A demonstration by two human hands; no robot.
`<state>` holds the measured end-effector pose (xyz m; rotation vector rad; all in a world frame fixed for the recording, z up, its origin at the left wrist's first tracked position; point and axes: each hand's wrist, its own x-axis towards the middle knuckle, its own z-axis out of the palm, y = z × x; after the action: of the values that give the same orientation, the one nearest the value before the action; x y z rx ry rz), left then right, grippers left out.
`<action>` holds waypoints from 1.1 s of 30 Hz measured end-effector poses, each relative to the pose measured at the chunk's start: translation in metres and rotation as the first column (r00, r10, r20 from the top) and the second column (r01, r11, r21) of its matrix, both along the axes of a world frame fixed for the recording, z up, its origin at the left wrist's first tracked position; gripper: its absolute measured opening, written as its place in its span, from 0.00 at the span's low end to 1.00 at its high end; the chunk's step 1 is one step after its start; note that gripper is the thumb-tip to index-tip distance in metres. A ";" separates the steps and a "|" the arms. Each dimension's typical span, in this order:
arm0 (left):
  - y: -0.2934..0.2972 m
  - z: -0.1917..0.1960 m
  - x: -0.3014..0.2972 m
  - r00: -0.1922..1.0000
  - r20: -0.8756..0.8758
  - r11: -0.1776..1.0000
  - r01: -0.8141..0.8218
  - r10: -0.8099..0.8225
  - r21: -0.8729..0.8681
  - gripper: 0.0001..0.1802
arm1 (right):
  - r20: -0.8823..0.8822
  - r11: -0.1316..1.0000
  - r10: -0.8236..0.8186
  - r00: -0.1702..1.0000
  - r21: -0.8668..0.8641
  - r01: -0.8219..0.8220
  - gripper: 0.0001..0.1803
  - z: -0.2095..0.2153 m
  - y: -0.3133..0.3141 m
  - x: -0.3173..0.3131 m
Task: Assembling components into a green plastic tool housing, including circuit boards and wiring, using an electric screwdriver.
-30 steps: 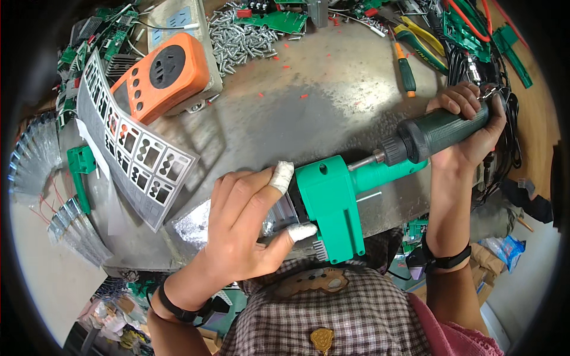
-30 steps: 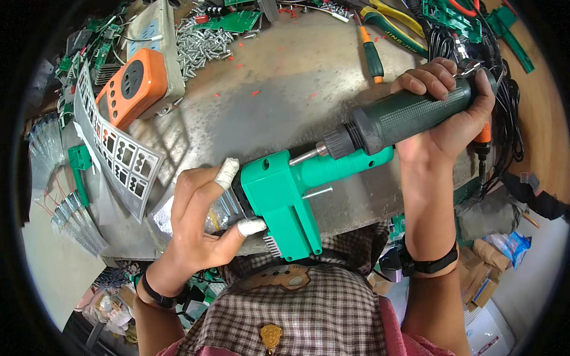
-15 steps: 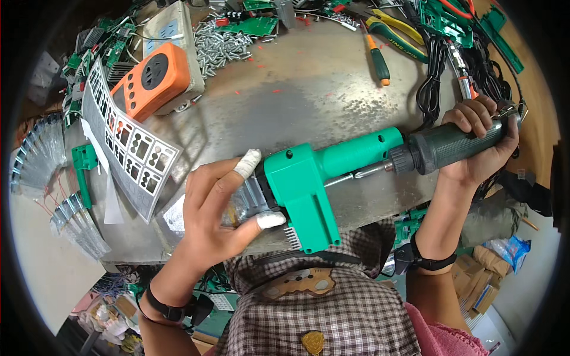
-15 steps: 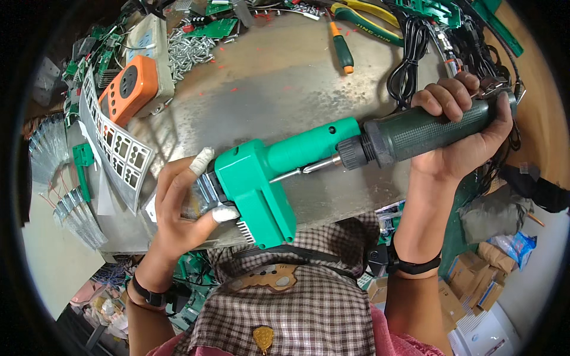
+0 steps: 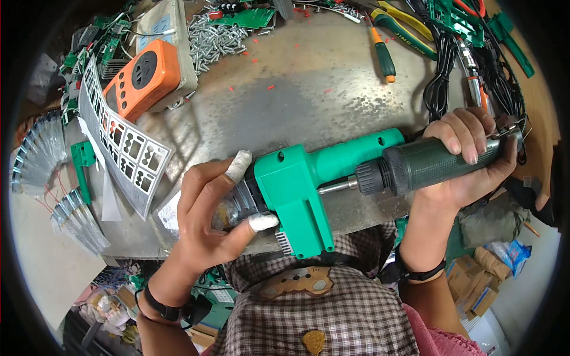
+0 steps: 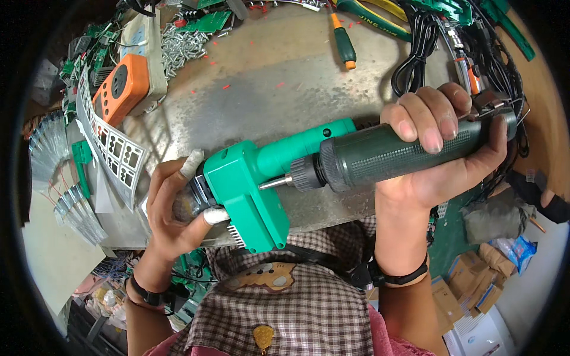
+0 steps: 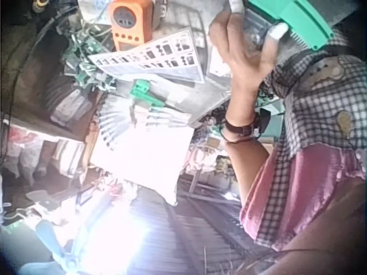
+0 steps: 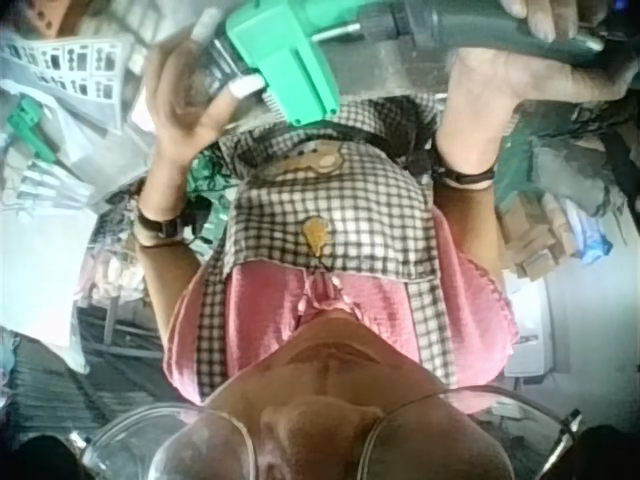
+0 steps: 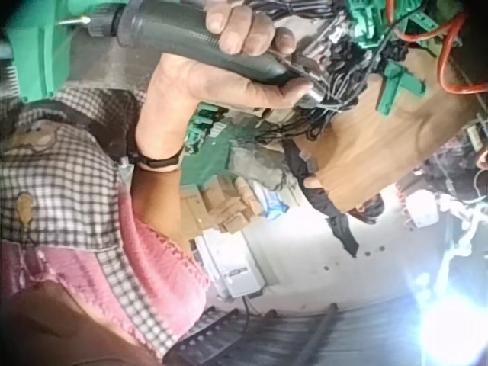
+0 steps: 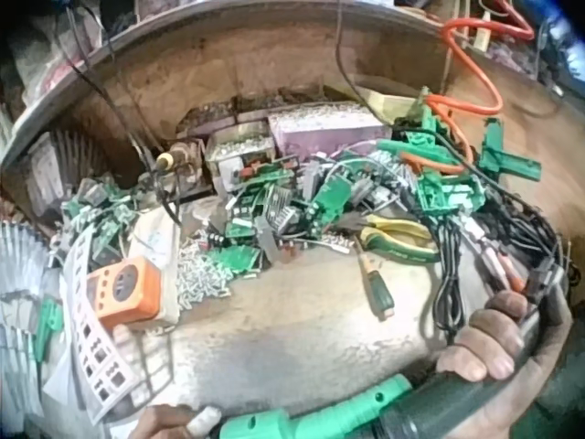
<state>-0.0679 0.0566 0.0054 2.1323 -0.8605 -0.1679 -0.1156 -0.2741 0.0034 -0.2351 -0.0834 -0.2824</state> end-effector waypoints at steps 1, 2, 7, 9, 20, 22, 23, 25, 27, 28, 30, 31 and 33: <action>-0.001 0.003 0.000 1.000 -0.012 1.000 0.001 -0.001 0.004 0.39 | -0.006 1.000 0.001 1.000 0.007 -0.001 0.24 -0.001 0.001 -0.001; -0.001 0.005 0.000 1.000 -0.024 1.000 0.003 -0.002 0.008 0.38 | -0.005 1.000 0.006 1.000 0.009 -0.006 0.24 -0.002 0.002 -0.001; -0.002 0.002 0.002 1.000 0.025 1.000 0.019 -0.019 -0.001 0.35 | -0.015 0.999 -0.019 1.000 0.050 0.020 0.21 0.000 0.007 -0.001; -0.002 0.001 0.004 0.998 0.063 0.999 0.032 -0.030 -0.034 0.34 | -0.007 0.999 -0.027 1.000 0.044 0.027 0.21 -0.001 0.007 -0.002; 0.005 0.009 0.008 0.989 0.101 0.985 0.093 -0.108 0.147 0.46 | -0.348 0.910 -0.181 0.920 -0.414 0.023 0.21 0.028 -0.021 -0.005; 0.018 0.016 0.002 0.991 0.128 0.981 0.016 -0.042 0.195 0.49 | -0.447 0.589 -0.542 0.712 -0.806 -0.057 0.27 0.064 -0.022 -0.015; 0.023 0.018 0.002 0.988 0.143 0.958 0.013 -0.057 0.287 0.49 | -0.332 0.271 -0.587 0.739 -0.940 -0.207 0.32 0.079 -0.046 -0.033; 0.028 0.020 -0.001 0.977 0.192 0.924 0.010 -0.090 0.382 0.47 | -0.221 -0.152 -0.586 0.779 -0.915 -0.374 0.34 0.072 -0.076 -0.045; 0.021 0.043 0.001 0.984 0.154 0.917 0.019 -0.087 0.397 0.46 | -0.018 -0.608 -0.528 0.849 -0.690 -0.392 0.41 0.049 -0.077 -0.042; 0.016 0.059 0.003 0.988 0.117 0.904 0.038 -0.097 0.427 0.44 | 0.085 -0.811 -0.375 0.923 -0.512 -0.283 0.42 0.044 -0.070 -0.037; 0.009 0.087 0.004 0.961 0.236 0.878 0.015 -0.145 0.479 0.43 | 0.071 -0.883 -0.433 0.899 -0.236 -0.407 0.44 0.049 -0.060 -0.039; -0.001 0.102 0.001 0.944 0.294 0.882 -0.008 -0.148 0.471 0.43 | -0.016 -0.828 -0.553 0.833 -0.099 -0.552 0.47 0.065 -0.053 -0.033; -0.014 0.123 -0.001 0.928 0.346 0.882 -0.044 -0.138 0.469 0.43 | 0.015 -0.923 -0.350 0.937 -0.179 -0.342 0.49 0.086 -0.023 -0.012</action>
<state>-0.0693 0.0428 0.1281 2.6538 -1.1882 0.0096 -0.1278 -0.2974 0.0891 -3.1889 0.1114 0.0835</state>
